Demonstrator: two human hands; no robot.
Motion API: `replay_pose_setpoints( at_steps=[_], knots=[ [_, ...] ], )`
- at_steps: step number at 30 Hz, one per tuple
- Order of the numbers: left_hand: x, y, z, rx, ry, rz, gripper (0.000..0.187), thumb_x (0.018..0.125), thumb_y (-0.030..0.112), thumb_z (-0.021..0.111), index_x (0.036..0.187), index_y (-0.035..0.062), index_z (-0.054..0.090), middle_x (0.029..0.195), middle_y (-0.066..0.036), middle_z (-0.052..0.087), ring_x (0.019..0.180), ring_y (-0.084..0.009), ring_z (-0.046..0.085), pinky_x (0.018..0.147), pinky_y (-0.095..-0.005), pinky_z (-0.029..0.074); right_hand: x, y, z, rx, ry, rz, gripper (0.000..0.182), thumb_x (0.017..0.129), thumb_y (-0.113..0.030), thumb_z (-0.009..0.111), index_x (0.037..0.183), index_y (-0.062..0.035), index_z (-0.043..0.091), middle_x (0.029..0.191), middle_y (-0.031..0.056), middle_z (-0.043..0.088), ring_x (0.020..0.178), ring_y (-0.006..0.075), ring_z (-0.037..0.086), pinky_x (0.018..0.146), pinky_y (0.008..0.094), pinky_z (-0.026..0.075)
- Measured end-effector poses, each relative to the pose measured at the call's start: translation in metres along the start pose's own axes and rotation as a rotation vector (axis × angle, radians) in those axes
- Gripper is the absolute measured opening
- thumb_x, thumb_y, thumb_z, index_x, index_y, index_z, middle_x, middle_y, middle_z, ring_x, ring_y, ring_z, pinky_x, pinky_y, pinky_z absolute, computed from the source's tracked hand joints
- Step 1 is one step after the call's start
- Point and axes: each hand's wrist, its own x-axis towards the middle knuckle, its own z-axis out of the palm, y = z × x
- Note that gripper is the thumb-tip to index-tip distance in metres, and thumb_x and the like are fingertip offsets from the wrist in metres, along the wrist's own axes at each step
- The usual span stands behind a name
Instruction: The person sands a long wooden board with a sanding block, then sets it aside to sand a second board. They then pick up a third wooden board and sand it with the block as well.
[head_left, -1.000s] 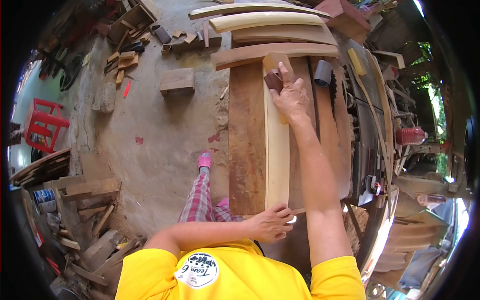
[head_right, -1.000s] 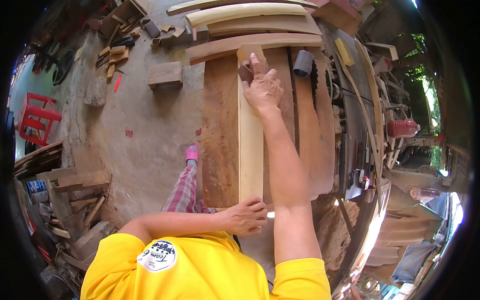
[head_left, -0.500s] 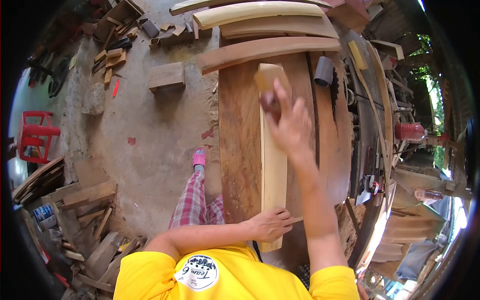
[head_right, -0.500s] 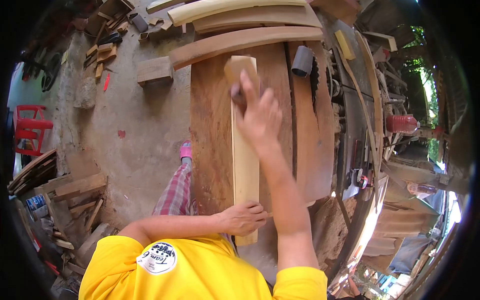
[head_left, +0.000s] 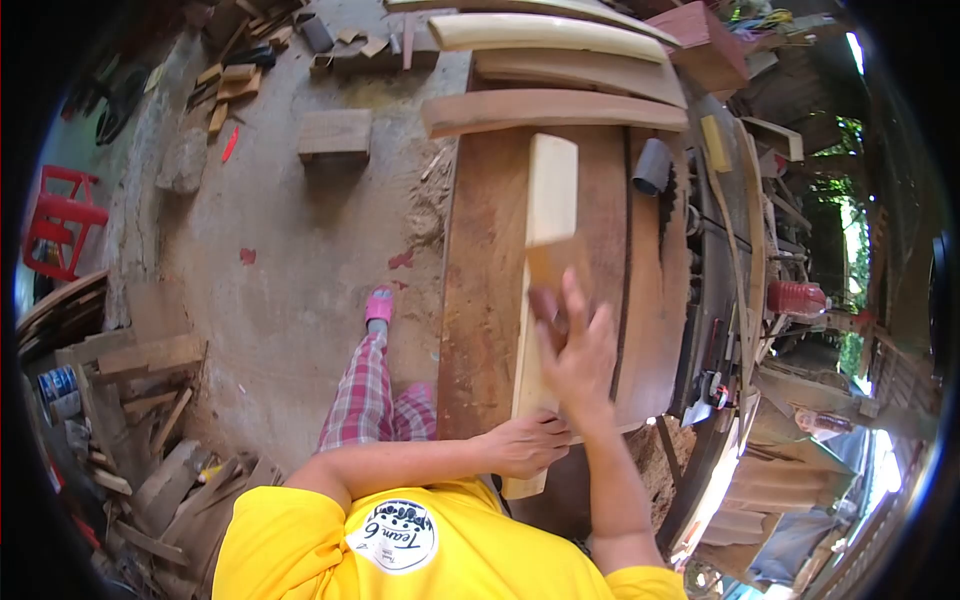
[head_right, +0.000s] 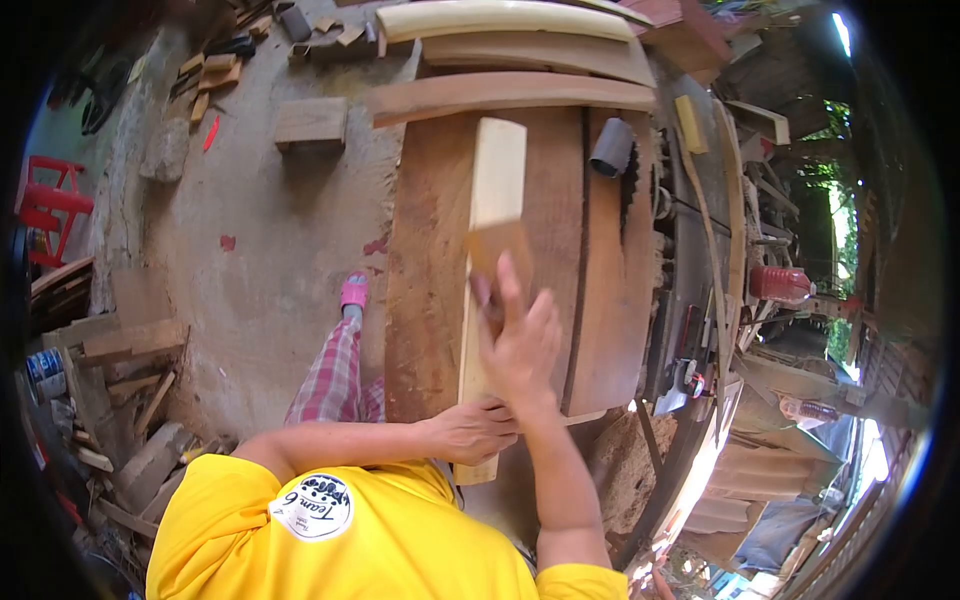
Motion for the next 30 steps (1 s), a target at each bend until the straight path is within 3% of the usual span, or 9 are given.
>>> replay_pose_setpoints(
  at_steps=[3,6,10,15,17,19,21,24,30],
  knots=[
    [0.004,0.003,-0.012,-0.001,-0.128,-0.030,0.017,0.082,0.023,0.058,0.092,0.0084,0.062,0.098,-0.003,0.057,0.105,-0.0189,0.052,0.100,-0.0353,0.038,0.102,0.022,0.030,0.056,0.019,0.073,0.082,0.086,-0.033,0.071,0.153,-0.0390,0.023,0.105,0.0253,0.052,0.092,0.0457,0.061,0.078,0.0555,0.051],
    [0.008,0.005,-0.017,0.024,-0.077,-0.024,0.011,0.084,0.021,0.058,0.088,0.0109,0.060,0.090,-0.002,0.052,0.098,-0.0187,0.051,0.095,-0.0334,0.039,0.176,0.028,0.031,0.076,-0.137,0.251,0.085,0.087,-0.036,0.071,0.153,-0.0400,0.018,0.114,0.0284,0.052,0.104,0.0459,0.061,0.090,0.0522,0.051],
    [0.010,0.010,-0.021,-0.017,-0.174,-0.063,0.014,0.084,0.021,0.060,0.093,0.0107,0.062,0.096,-0.003,0.056,0.103,-0.0199,0.052,0.095,-0.0349,0.040,0.117,0.023,0.026,0.022,-0.075,0.165,0.084,0.088,-0.034,0.069,0.155,-0.0397,0.019,0.109,0.0263,0.050,0.098,0.0452,0.060,0.085,0.0543,0.050],
    [-0.011,0.033,0.028,0.098,-0.032,0.027,0.030,0.084,0.023,0.055,0.108,0.0065,0.065,0.110,-0.004,0.061,0.108,-0.0229,0.053,0.098,-0.0388,0.039,-0.041,-0.014,-0.016,-0.143,-0.209,0.140,0.082,0.089,-0.034,0.068,0.156,-0.0382,0.020,0.102,0.0219,0.046,0.087,0.0407,0.057,0.075,0.0515,0.047],
    [-0.010,0.043,0.036,0.136,0.084,0.052,0.031,0.084,0.024,0.053,0.106,0.0060,0.065,0.110,-0.004,0.060,0.109,-0.0223,0.052,0.099,-0.0377,0.039,-0.035,-0.021,-0.019,-0.109,-0.198,0.150,0.083,0.089,-0.031,0.069,0.156,-0.0372,0.021,0.101,0.0216,0.046,0.090,0.0419,0.056,0.078,0.0522,0.047],
    [-0.010,0.050,0.040,0.105,-0.134,-0.006,0.028,0.084,0.025,0.053,0.102,0.0072,0.065,0.105,-0.003,0.059,0.106,-0.0205,0.052,0.098,-0.0359,0.038,-0.017,-0.016,-0.008,-0.078,-0.135,0.158,0.081,0.090,-0.031,0.067,0.156,-0.0367,0.022,0.100,0.0216,0.047,0.090,0.0423,0.057,0.078,0.0527,0.047],
    [-0.008,0.054,0.035,0.073,-0.159,-0.043,0.024,0.082,0.025,0.055,0.096,0.0090,0.064,0.098,-0.002,0.056,0.102,-0.0189,0.052,0.097,-0.0346,0.038,0.056,-0.005,0.015,-0.109,-0.068,0.145,0.075,0.092,-0.034,0.065,0.154,-0.0369,0.022,0.102,0.0218,0.048,0.089,0.0421,0.059,0.077,0.0531,0.048],
    [-0.008,0.052,0.032,0.104,-0.113,-0.019,0.020,0.082,0.026,0.057,0.092,0.0093,0.063,0.095,-0.003,0.054,0.101,-0.0190,0.051,0.098,-0.0343,0.037,0.145,-0.006,0.022,-0.083,-0.162,0.261,0.075,0.092,-0.039,0.064,0.152,-0.0390,0.020,0.117,0.0260,0.050,0.105,0.0467,0.060,0.089,0.0535,0.050],
    [0.002,0.049,0.005,-0.022,-0.171,-0.133,0.023,0.089,0.027,0.060,0.100,0.0079,0.064,0.109,-0.005,0.058,0.113,-0.0221,0.050,0.106,-0.0413,0.033,0.102,-0.002,0.016,-0.097,-0.104,0.200,0.075,0.092,-0.043,0.063,0.153,-0.0397,0.020,0.114,0.0253,0.050,0.099,0.0466,0.061,0.085,0.0543,0.050]
  ],
)
